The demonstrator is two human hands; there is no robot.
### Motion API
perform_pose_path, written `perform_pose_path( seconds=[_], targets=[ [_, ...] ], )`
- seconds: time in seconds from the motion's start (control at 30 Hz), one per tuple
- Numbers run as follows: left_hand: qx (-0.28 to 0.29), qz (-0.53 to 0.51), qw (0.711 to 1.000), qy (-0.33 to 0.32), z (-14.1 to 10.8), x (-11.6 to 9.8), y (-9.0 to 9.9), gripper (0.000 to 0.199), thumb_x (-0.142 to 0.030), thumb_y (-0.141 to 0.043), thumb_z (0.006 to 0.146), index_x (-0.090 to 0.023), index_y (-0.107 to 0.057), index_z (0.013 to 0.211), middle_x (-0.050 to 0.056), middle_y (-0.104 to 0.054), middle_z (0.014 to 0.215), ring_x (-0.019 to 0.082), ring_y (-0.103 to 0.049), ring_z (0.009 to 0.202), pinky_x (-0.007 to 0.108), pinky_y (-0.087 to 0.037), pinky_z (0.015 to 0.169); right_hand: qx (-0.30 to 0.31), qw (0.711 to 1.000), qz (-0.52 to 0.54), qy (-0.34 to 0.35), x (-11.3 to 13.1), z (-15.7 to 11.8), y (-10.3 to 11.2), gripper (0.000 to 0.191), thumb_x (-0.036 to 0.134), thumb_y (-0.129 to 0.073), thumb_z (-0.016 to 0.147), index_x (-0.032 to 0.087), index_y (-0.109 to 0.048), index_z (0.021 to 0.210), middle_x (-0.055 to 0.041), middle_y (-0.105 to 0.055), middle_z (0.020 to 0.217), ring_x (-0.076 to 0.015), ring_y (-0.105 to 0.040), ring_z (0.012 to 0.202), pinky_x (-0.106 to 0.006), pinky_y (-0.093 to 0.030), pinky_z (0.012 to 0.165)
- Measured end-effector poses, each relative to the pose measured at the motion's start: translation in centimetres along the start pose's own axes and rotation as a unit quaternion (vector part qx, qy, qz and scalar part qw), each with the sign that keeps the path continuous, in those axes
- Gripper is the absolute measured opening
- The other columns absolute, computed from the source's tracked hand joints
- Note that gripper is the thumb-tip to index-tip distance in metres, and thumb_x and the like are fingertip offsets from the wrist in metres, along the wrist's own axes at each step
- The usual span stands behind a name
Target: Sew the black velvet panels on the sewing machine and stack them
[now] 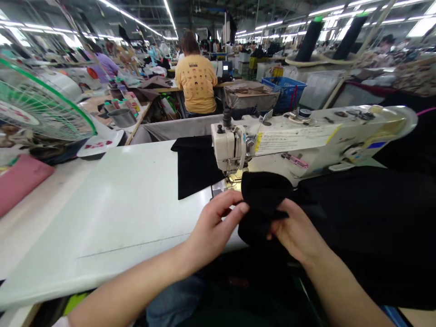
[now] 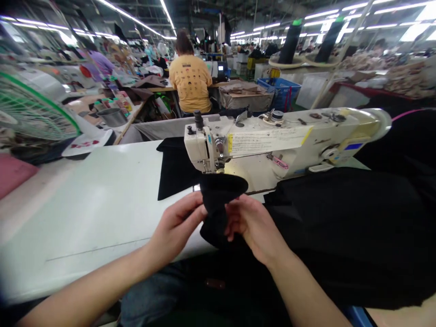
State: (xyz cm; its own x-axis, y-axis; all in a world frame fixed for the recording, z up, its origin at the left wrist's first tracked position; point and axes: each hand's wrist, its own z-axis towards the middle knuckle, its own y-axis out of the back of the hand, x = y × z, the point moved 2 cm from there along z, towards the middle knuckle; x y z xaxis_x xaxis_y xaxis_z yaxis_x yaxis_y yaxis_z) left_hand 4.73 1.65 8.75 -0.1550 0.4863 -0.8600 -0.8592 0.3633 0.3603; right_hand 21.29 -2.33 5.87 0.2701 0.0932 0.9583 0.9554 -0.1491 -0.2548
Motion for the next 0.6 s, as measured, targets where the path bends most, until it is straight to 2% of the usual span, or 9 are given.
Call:
perform_pose_path(
  seconds=[0.03,0.1,0.17,0.23,0.3,0.4,0.47,0.53,0.6],
  targets=[
    [-0.03,0.016,0.999,0.008,0.4,0.0,0.4,0.021,-0.027,-0.056,0.099,-0.017,-0.074,0.096,0.007,-0.071,0.094,0.016,-0.065,0.079,0.025,-0.054,0.067,0.008,0.999,0.034,0.02,-0.1,0.0,-0.3,0.046,0.065,-0.063,0.085,0.02,-0.071,0.094,-0.0078,-0.074,0.089,-0.0215,-0.07,0.072,-0.029,-0.056,0.053],
    [-0.073,0.06,0.995,-0.014,0.8,-0.2,1.4,0.017,-0.024,-0.06,0.096,-0.017,-0.076,0.093,0.007,-0.07,0.094,0.015,-0.064,0.079,0.024,-0.053,0.064,-0.001,0.992,0.059,0.113,0.2,-0.7,-0.6,0.056,0.069,-0.063,0.085,0.022,-0.067,0.115,-0.0124,-0.071,0.117,-0.0272,-0.07,0.099,-0.035,-0.061,0.07],
    [-0.086,0.093,0.99,-0.058,0.8,-0.8,1.9,0.014,-0.019,-0.063,0.094,-0.017,-0.077,0.095,0.008,-0.071,0.098,0.017,-0.065,0.086,0.022,-0.052,0.063,-0.04,0.977,-0.024,0.207,0.6,-1.7,-0.8,0.061,0.064,-0.072,0.08,0.024,-0.064,0.125,-0.0123,-0.067,0.128,-0.0278,-0.069,0.104,-0.036,-0.061,0.076],
    [-0.087,0.081,0.99,-0.07,0.5,-1.4,2.1,0.018,-0.017,-0.06,0.094,-0.018,-0.076,0.102,0.009,-0.07,0.104,0.017,-0.066,0.089,0.021,-0.051,0.061,-0.1,0.943,-0.163,0.273,1.0,-2.7,-1.1,0.046,0.046,-0.08,0.08,0.026,-0.068,0.119,-0.0085,-0.07,0.122,-0.0237,-0.07,0.096,-0.034,-0.06,0.079],
    [-0.074,0.037,0.995,-0.053,0.0,-2.0,1.9,0.024,-0.017,-0.056,0.097,-0.021,-0.074,0.112,0.009,-0.069,0.113,0.015,-0.065,0.085,0.021,-0.051,0.059,-0.139,0.905,-0.257,0.308,1.4,-3.1,-1.6,0.023,0.032,-0.075,0.086,0.026,-0.073,0.108,-0.0043,-0.074,0.112,-0.0204,-0.071,0.091,-0.031,-0.059,0.08],
    [-0.027,-0.027,0.999,-0.005,-0.5,-2.7,1.7,0.025,-0.025,-0.055,0.099,-0.024,-0.074,0.116,0.008,-0.069,0.114,0.014,-0.063,0.08,0.022,-0.051,0.058,-0.103,0.898,-0.282,0.323,1.8,-2.8,-2.3,0.016,0.028,-0.066,0.093,0.028,-0.074,0.107,-0.0013,-0.077,0.1,-0.0196,-0.073,0.088,-0.027,-0.058,0.076],
    [-0.027,-0.048,0.998,0.025,-0.5,-2.9,2.2,0.019,-0.029,-0.061,0.096,-0.023,-0.078,0.103,0.008,-0.071,0.109,0.016,-0.064,0.084,0.022,-0.049,0.057,-0.031,0.898,-0.289,0.33,2.1,-2.5,-2.5,0.017,0.028,-0.064,0.095,0.028,-0.075,0.108,-0.0009,-0.077,0.097,-0.0189,-0.073,0.084,-0.027,-0.058,0.075],
    [-0.055,-0.061,0.995,0.056,-0.3,-3.0,3.5,0.015,-0.029,-0.068,0.09,-0.02,-0.079,0.087,0.007,-0.071,0.107,0.016,-0.063,0.083,0.02,-0.045,0.052,0.017,0.887,-0.301,0.35,2.7,-2.4,-2.3,0.016,0.028,-0.063,0.095,0.027,-0.076,0.104,-0.0017,-0.076,0.098,-0.0191,-0.072,0.085,-0.027,-0.057,0.076],
    [-0.099,-0.068,0.989,0.088,0.3,-2.9,5.4,0.014,-0.03,-0.072,0.086,-0.019,-0.079,0.081,0.006,-0.071,0.098,0.013,-0.059,0.069,0.02,-0.037,0.044,-0.027,0.879,-0.316,0.356,3.9,-2.1,-1.4,0.013,0.03,-0.065,0.093,0.025,-0.076,0.089,-0.002,-0.075,0.091,-0.0193,-0.071,0.083,-0.027,-0.056,0.076]
  ],
)
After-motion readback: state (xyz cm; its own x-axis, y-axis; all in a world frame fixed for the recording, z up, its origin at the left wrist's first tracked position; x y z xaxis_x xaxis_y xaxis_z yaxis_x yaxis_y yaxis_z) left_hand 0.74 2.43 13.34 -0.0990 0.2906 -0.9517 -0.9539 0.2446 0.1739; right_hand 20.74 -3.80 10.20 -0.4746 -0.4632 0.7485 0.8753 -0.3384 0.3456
